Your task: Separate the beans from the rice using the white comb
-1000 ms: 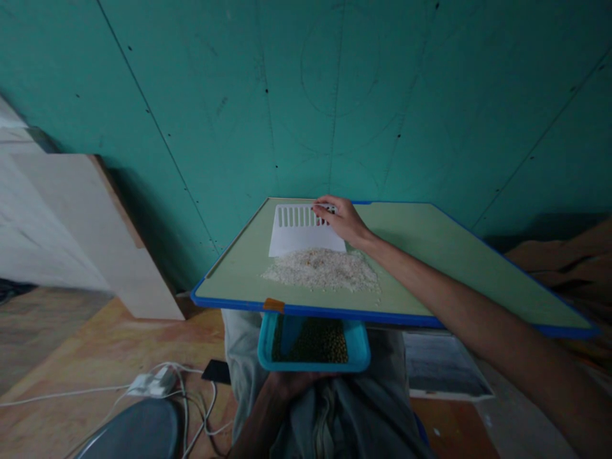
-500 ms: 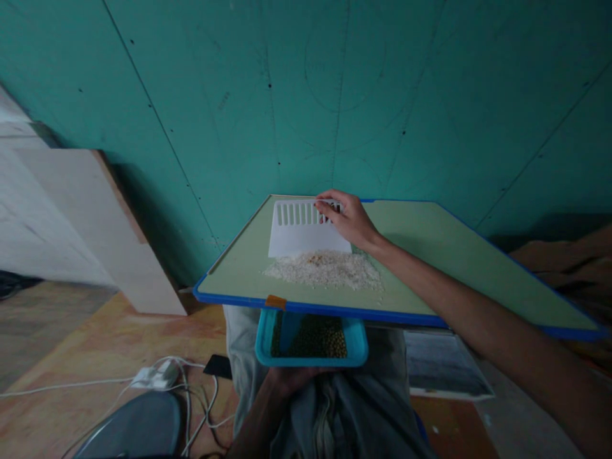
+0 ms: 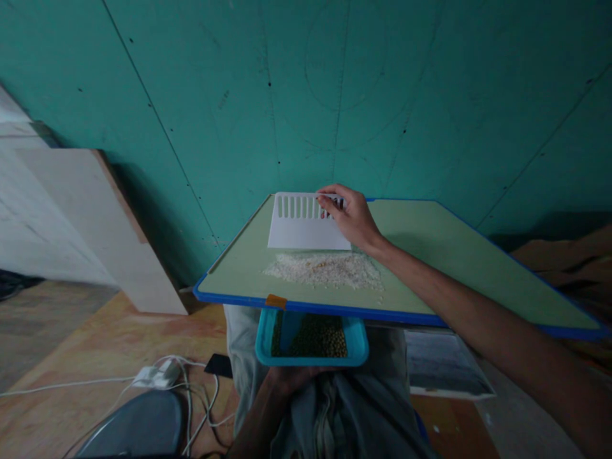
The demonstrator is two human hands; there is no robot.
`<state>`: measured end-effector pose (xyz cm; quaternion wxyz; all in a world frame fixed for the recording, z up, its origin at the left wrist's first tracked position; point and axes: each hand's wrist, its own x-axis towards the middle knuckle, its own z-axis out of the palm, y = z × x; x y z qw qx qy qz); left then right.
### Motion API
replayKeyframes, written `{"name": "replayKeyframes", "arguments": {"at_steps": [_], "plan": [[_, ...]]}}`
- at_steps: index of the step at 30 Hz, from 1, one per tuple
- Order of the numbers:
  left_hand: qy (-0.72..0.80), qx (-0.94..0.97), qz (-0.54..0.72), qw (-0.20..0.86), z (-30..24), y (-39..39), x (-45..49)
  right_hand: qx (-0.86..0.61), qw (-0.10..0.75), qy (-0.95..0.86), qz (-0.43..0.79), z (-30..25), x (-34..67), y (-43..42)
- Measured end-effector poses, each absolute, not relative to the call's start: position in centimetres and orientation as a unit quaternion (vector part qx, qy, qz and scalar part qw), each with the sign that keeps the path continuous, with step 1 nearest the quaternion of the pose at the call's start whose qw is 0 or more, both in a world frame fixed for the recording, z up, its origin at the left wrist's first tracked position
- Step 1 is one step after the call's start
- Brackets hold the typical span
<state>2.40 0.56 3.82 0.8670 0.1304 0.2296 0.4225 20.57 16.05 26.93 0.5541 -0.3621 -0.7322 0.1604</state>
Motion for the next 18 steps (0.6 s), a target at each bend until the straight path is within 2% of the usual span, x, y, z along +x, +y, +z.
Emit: {"name": "replayKeyframes", "arguments": {"at_steps": [5,18], "plan": [[0.209,0.118,0.425,0.873,3.7,0.6,2.4,-0.379,0.547,-0.733,0.143,26.3,20.8,16.8],[0.232,0.14,0.421,0.866,3.4,0.7,2.4,-0.36,0.536,-0.736,0.205,25.5,20.4,17.3]]}}
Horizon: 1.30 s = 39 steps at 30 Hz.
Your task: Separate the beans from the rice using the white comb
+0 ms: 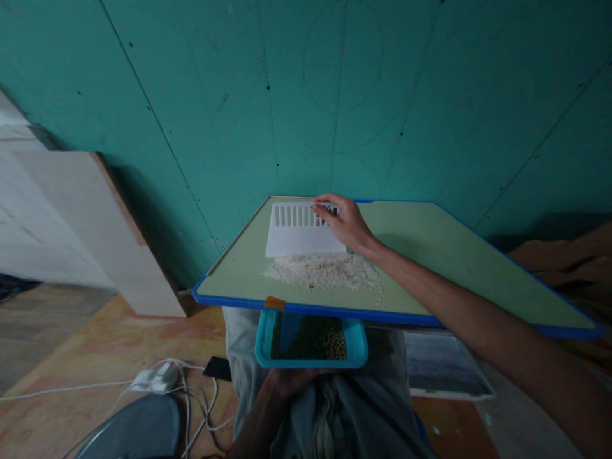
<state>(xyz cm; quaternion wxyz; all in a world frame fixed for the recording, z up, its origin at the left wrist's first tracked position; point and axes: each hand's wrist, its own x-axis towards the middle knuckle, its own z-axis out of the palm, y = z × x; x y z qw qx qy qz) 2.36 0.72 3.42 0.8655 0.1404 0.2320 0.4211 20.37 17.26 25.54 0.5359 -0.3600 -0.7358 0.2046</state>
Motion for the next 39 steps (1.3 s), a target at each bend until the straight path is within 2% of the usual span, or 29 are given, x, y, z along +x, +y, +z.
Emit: {"name": "replayKeyframes", "arguments": {"at_steps": [16,39], "plan": [[0.202,0.124,0.42,0.876,4.9,0.4,2.6,-0.355,0.534,-0.748,0.174,26.3,19.8,15.5],[0.219,0.124,0.427,0.869,2.8,0.8,2.2,-0.353,0.566,-0.728,0.155,26.8,19.3,13.9]]}}
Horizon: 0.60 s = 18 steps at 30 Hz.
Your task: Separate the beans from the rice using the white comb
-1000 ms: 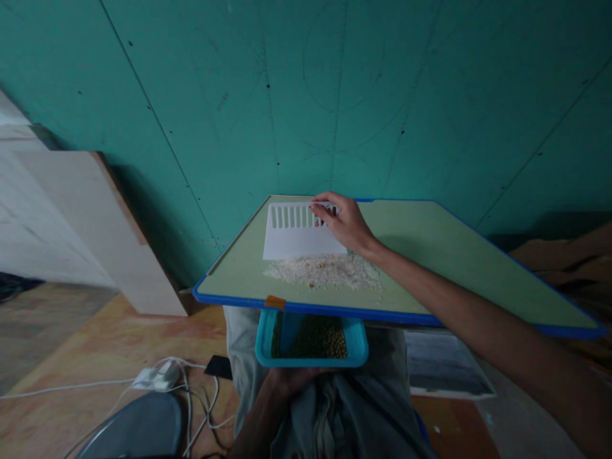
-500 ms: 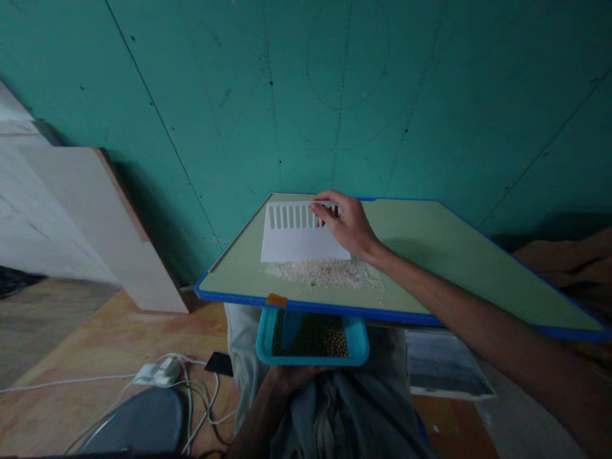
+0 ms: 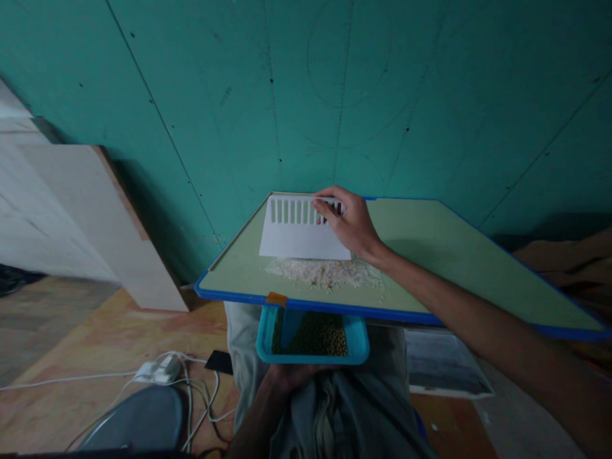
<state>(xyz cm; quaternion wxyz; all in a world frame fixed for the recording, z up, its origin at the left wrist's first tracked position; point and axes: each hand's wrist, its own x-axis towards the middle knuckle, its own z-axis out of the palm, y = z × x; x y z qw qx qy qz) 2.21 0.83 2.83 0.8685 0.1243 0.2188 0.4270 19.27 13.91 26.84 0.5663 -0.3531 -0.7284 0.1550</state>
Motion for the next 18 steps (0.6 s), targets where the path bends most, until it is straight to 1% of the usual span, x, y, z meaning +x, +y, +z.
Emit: {"name": "replayKeyframes", "arguments": {"at_steps": [5,10,18], "plan": [[0.235,0.141,0.426,0.862,3.52,0.61,2.37,-0.344,0.565,-0.734,0.153,26.51,19.14,13.84],[0.215,0.127,0.427,0.869,3.38,0.62,2.37,-0.347,0.558,-0.738,0.154,26.27,18.79,13.48],[0.213,0.137,0.425,0.869,3.48,0.52,2.39,-0.342,0.56,-0.728,0.2,26.51,18.64,12.93]]}}
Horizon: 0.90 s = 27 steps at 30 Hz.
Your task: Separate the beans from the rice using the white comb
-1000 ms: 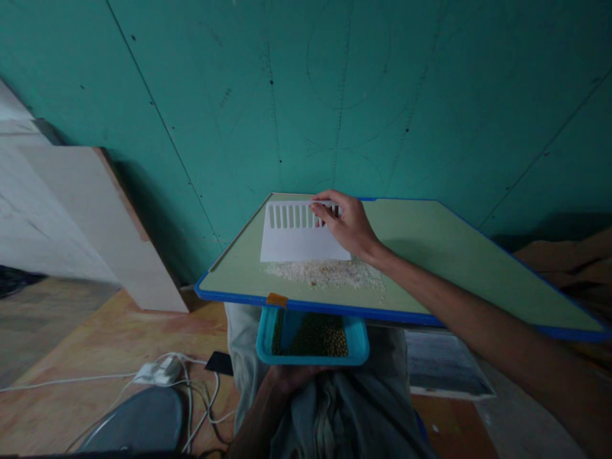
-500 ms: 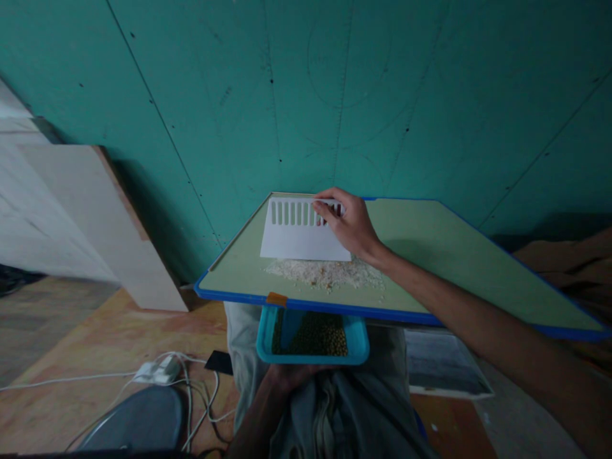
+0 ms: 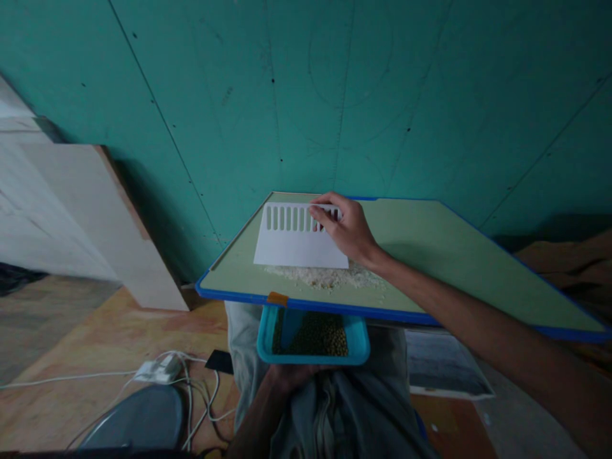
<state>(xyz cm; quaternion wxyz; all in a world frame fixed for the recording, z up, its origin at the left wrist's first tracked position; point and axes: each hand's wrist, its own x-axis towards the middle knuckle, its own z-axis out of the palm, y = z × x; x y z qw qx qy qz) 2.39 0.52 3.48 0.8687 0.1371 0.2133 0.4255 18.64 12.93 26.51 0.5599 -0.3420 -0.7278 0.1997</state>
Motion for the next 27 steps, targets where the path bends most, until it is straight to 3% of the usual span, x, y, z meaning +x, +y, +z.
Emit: {"name": "replayKeyframes", "arguments": {"at_steps": [11,27], "plan": [[0.227,0.146,0.419,0.867,2.7,0.9,2.2,-0.336,0.56,-0.745,0.137,26.2,18.5,12.8],[0.221,0.127,0.429,0.866,3.4,0.8,2.5,-0.334,0.546,-0.748,0.177,26.2,18.2,12.3]]}}
